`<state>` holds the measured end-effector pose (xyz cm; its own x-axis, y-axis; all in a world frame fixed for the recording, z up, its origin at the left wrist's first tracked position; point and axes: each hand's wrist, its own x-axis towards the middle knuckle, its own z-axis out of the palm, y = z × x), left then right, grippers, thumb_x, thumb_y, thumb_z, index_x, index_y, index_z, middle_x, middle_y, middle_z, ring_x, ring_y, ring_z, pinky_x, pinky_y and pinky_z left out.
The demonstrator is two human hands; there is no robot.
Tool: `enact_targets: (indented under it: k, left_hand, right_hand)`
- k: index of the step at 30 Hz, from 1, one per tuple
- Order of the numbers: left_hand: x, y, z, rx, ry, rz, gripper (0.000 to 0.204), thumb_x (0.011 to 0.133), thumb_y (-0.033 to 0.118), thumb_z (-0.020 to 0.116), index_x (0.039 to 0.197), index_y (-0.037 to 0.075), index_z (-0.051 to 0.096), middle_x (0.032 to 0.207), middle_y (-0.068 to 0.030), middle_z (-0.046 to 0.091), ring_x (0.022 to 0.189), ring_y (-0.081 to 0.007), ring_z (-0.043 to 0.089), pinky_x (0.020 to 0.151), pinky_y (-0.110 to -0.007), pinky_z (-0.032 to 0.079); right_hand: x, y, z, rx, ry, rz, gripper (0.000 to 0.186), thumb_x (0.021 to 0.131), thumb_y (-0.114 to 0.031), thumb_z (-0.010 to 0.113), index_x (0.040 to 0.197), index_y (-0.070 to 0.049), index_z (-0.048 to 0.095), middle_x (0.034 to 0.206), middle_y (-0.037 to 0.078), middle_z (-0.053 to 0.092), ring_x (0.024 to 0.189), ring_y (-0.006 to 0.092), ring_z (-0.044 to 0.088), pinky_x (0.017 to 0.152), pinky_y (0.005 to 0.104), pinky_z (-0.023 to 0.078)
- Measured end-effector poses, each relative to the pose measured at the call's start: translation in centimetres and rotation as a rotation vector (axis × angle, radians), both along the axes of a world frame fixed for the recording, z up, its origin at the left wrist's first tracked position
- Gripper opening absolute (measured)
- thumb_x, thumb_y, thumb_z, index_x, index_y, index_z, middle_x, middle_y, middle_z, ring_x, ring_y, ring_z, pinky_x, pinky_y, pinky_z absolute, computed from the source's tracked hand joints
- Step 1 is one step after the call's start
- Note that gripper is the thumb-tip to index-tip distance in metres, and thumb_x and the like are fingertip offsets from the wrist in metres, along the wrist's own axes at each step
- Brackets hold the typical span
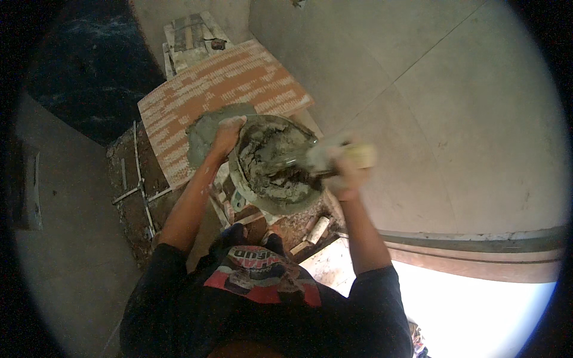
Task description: The person applies mortar to the back of a tile using a trowel, taking mortar from a bucket and spreading it across the tile surface.
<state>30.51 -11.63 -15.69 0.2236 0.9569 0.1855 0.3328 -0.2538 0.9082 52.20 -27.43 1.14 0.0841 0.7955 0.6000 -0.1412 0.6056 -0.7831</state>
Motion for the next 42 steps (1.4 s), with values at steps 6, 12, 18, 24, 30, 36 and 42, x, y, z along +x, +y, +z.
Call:
enact_targets:
  k: [6,12,18,24,30,36,42]
  left_hand:
    - [0.3,-0.7,1.9,-0.072,0.035,0.005,0.040,0.094,0.032,0.047,0.085,-0.006,0.057,0.086,-0.0285,0.057,0.082,-0.0468,0.053,0.073,-0.048,0.040]
    - [0.1,-0.8,1.3,-0.022,-0.098,0.001,0.041,0.095,0.032,0.046,0.087,-0.007,0.056,0.085,-0.0283,0.056,0.081,-0.0456,0.052,0.074,-0.047,0.040]
    - [-0.5,0.0,0.9,-0.123,0.051,-0.016,0.042,0.095,0.033,0.046,0.092,-0.007,0.058,0.089,-0.0289,0.058,0.085,-0.0448,0.054,0.077,-0.045,0.042]
    - [0.0,-1.3,3.3,-0.184,-0.027,-0.016,0.040,0.097,0.034,0.047,0.086,-0.005,0.050,0.075,-0.0103,0.050,0.069,-0.0218,0.040,0.068,-0.038,0.040]
    - [-0.5,0.4,0.4,0.182,0.081,-0.076,0.040,0.094,0.032,0.049,0.086,-0.008,0.054,0.081,-0.0276,0.055,0.076,-0.0436,0.052,0.072,-0.045,0.041]
    - [-0.3,0.4,0.8,-0.007,0.092,-0.021,0.039,0.094,0.030,0.049,0.085,-0.008,0.053,0.079,-0.0277,0.053,0.074,-0.0416,0.051,0.070,-0.045,0.040]
    - [-0.5,-0.3,1.4,0.123,0.115,-0.048,0.038,0.094,0.029,0.048,0.084,-0.007,0.053,0.079,-0.0276,0.052,0.073,-0.0415,0.051,0.069,-0.045,0.041]
  right_hand:
    - [-3.0,6.3,-9.7,-0.391,-0.247,-0.350,0.019,0.083,-0.019,0.063,0.083,0.000,0.058,0.072,0.003,0.056,0.065,0.0162,0.058,0.060,0.0314,0.047]
    - [-3.0,6.7,-3.5,-0.377,0.138,-0.371,0.014,0.079,-0.015,0.063,0.084,-0.002,0.060,0.077,0.004,0.060,0.068,0.0153,0.058,0.062,0.0308,0.047]
    - [-0.3,7.3,4.4,-0.265,0.335,-0.152,0.011,0.078,-0.013,0.065,0.081,-0.004,0.060,0.075,0.004,0.059,0.068,0.0143,0.058,0.062,0.0303,0.047]
    - [-3.4,11.5,-1.7,-0.216,0.088,-0.437,0.014,0.081,-0.015,0.065,0.084,-0.003,0.060,0.079,0.003,0.061,0.068,0.0147,0.057,0.063,0.0317,0.046]
    - [-4.0,8.1,-10.4,-0.430,0.154,-0.031,0.012,0.084,-0.012,0.059,0.088,-0.001,0.058,0.079,0.007,0.062,0.065,0.0168,0.059,0.062,0.0311,0.048]
    - [-2.1,3.7,-0.7,-0.273,0.369,0.107,0.006,0.084,-0.011,0.053,0.084,-0.006,0.049,0.059,0.003,0.044,0.050,0.0151,0.045,0.051,0.0341,0.042]
    - [0.7,0.0,4.6,-0.178,0.265,0.001,0.016,0.085,-0.023,0.053,0.081,-0.010,0.044,0.058,0.000,0.038,0.049,0.0138,0.039,0.052,0.0317,0.039]
